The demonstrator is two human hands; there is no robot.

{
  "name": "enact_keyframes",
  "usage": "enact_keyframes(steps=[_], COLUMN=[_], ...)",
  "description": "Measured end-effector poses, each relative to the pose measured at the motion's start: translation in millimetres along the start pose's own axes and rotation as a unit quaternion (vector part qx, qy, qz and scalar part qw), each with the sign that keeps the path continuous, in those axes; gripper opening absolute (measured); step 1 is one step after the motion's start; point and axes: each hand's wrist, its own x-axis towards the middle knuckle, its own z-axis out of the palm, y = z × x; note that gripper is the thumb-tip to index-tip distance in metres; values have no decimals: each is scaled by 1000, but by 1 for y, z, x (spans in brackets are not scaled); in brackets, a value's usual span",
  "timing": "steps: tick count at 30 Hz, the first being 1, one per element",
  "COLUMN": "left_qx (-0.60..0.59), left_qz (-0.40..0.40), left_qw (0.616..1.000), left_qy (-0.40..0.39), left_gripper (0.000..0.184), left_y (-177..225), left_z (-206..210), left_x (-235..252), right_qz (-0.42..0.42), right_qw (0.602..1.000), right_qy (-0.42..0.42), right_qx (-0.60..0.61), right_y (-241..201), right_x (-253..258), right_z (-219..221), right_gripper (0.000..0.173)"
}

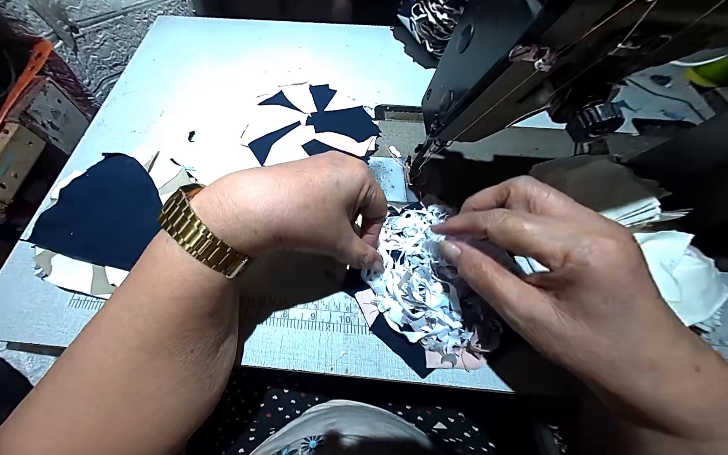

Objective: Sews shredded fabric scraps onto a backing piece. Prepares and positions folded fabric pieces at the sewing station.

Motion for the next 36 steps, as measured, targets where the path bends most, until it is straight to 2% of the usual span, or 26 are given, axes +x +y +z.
enact_keyframes(steps=[3, 6, 11, 15, 18, 22, 27, 31, 36], left_qx=[14, 47, 33, 42, 54, 54, 86, 108, 41], left_qz=[-10, -6, 15, -18, -16, 16, -7, 2, 36], left_qw=[1000, 999, 999, 998, 998, 998, 992, 990, 997], left_qy=[-22, -26, -33, -48, -31, 28, 90, 89, 53], left_gripper=[22, 17, 10, 11, 13, 15, 13, 9, 9], left_y=[3, 6, 4, 8, 5, 0, -1, -2, -2], left_z=[6, 11, 8, 7, 9, 8, 10, 16, 17], left_x=[3, 6, 4, 3, 5, 5, 8, 13, 15], right_qz=[-7, -6, 18, 34, 45, 38, 36, 40, 51], right_qw=[999, 999, 998, 999, 999, 998, 999, 998, 998], right_qy=[-33, -40, -4, 38, 13, 18, -18, 7, 37], right_qx=[30, 28, 53, 19, -1, 37, 35, 52, 22], right_y=[-12, -13, -14, -13, -11, -13, -14, -14, -16], right_x=[-6, -10, -9, -9, -12, -13, -16, -16, -15], right_z=[3, 17, 16, 22, 28, 18, 18, 24, 26], right_gripper=[25, 21, 16, 16, 18, 19, 17, 14, 15])
